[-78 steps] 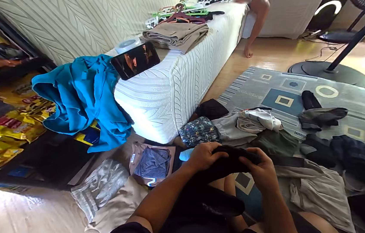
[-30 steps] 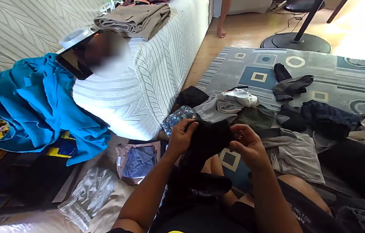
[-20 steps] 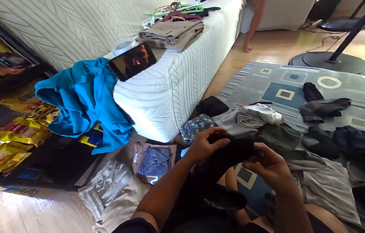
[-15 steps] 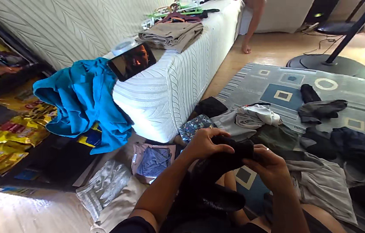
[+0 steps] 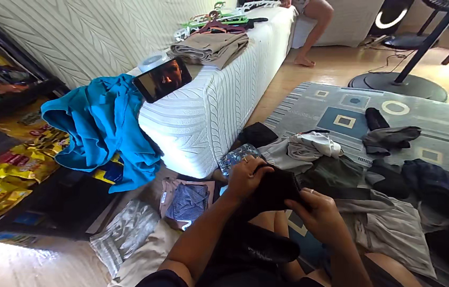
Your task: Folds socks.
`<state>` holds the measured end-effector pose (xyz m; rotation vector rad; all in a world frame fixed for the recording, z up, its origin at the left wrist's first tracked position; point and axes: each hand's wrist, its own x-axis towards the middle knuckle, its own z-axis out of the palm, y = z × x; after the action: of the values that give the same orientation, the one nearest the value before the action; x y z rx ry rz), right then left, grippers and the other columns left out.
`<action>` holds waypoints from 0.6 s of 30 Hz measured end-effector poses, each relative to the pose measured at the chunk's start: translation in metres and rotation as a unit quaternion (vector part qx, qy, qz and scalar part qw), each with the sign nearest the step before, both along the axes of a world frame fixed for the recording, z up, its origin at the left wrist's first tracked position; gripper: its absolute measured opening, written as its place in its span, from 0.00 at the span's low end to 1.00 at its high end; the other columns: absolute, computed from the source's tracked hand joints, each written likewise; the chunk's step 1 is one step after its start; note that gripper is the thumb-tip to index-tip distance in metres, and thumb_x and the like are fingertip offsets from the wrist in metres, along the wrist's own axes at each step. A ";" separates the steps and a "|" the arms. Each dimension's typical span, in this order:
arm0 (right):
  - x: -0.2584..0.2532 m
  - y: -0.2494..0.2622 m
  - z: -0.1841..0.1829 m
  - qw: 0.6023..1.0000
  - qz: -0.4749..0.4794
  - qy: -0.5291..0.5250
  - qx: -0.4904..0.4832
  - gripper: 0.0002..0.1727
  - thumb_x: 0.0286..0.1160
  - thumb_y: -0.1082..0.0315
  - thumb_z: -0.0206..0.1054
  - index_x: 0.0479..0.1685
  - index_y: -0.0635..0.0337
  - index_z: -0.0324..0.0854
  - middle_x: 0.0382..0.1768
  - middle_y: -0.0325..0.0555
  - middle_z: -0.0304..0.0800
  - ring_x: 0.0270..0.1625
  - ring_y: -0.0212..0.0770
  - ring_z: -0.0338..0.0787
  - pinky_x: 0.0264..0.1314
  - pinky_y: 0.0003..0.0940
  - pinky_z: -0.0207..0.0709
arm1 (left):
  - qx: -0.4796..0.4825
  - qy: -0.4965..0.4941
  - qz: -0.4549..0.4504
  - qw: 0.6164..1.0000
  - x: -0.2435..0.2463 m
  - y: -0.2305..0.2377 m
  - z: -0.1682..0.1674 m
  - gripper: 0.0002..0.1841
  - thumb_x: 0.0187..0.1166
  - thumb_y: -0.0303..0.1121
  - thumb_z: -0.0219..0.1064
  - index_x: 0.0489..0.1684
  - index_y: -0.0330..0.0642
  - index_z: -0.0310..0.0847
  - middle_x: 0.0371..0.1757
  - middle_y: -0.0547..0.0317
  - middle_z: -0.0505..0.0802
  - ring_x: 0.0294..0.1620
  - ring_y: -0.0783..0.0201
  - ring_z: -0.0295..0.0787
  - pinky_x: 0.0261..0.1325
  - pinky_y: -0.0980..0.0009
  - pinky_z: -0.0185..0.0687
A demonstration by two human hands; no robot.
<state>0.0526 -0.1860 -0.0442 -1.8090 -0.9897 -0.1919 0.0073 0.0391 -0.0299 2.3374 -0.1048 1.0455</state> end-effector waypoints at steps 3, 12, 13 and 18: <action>0.001 0.003 -0.003 0.997 -0.029 0.003 0.071 0.21 0.72 0.51 0.72 0.24 0.61 0.86 0.27 0.39 0.84 0.32 0.20 0.80 0.36 0.13 0.74 | -0.048 0.027 -0.028 0.998 -0.001 -0.008 -0.003 0.14 0.80 0.39 0.71 0.41 0.34 0.92 0.39 0.50 0.96 0.41 0.63 0.94 0.50 0.65 0.89; 0.003 -0.004 0.000 0.987 -0.005 0.048 0.152 0.11 0.62 0.64 0.80 0.32 0.64 0.89 0.47 0.43 0.92 0.47 0.22 0.90 0.48 0.14 0.86 | -0.281 0.249 -0.242 0.895 -0.010 0.005 0.011 0.27 0.70 0.32 0.79 0.66 0.27 0.79 0.56 0.56 0.94 0.56 0.76 0.90 0.66 0.74 0.85; 0.003 -0.003 -0.001 0.984 -0.003 0.054 0.168 0.10 0.62 0.64 0.80 0.32 0.62 0.89 0.47 0.40 0.92 0.48 0.21 0.90 0.50 0.14 0.86 | -0.283 0.251 -0.239 0.894 -0.011 0.004 0.009 0.22 0.72 0.30 0.77 0.62 0.27 0.81 0.53 0.58 0.94 0.54 0.77 0.90 0.64 0.75 0.86; 0.006 -0.003 -0.003 0.987 0.053 0.096 0.118 0.18 0.62 0.56 0.82 0.40 0.62 0.92 0.52 0.42 0.90 0.41 0.17 0.87 0.40 0.12 0.82 | -0.336 0.150 -0.174 0.913 -0.014 -0.002 0.008 0.06 0.78 0.23 0.69 0.47 0.31 0.87 0.43 0.68 0.95 0.46 0.84 0.89 0.58 0.80 0.85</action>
<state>0.0586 -0.1894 -0.0473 -1.5240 -0.8839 -0.0636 -0.0068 0.0368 -0.0219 1.7280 -0.0313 0.4346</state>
